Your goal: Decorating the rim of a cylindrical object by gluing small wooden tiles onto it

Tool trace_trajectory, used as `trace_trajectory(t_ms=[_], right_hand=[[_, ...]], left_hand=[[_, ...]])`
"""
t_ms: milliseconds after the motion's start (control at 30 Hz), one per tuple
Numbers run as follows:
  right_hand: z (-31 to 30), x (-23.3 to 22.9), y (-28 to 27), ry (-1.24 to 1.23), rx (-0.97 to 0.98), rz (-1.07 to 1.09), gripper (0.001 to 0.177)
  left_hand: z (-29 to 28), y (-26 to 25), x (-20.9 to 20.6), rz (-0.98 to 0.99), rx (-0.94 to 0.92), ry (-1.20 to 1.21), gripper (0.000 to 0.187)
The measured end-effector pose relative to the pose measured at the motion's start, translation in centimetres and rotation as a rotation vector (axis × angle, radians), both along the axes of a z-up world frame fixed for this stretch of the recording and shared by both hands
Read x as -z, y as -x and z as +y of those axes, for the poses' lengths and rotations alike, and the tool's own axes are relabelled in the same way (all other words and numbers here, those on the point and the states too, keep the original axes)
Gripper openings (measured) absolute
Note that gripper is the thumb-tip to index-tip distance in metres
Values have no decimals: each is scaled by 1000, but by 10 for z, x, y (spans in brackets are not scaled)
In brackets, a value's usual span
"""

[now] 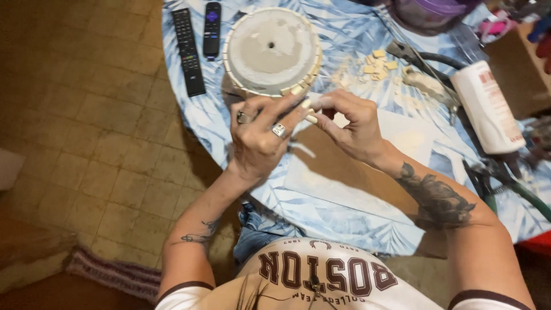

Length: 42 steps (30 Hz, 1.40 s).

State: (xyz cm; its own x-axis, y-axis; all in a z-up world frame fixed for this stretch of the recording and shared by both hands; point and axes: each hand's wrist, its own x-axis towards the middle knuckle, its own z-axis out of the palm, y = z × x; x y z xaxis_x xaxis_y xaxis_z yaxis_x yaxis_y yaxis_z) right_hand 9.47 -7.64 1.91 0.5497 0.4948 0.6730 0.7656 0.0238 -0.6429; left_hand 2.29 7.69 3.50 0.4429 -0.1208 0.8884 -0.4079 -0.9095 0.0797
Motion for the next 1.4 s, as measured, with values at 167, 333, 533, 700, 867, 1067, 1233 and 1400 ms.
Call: trace_trajectory(t_ms=[167,333,533,700,867,1067,1233,1400], right_hand=[[-49,-5,14,35,100,-145,4],[-87,-5,34,47,273,-522,6],[-106,-8,39,50,276,-648,19],[-109,-7,41,126,230,-701,26],[-147,1,16,492,473,-661,23],[-219,4,-35,1296,1088,283,50],[-241,24,-38,1393,1081,95,39],[-198,-36,4,562,726,-96,36]], left_hand=[[-34,-2,13,303,391,351,16],[-64,-6,24,967,780,784,17],[-86,-9,23,1123,912,957,7],[-87,-8,24,1065,908,879,7],[-83,-8,22,1009,853,804,7],[-82,-8,29,728,746,450,5],[-82,-10,29,485,706,276,5],[-85,-13,29,423,661,218,8]])
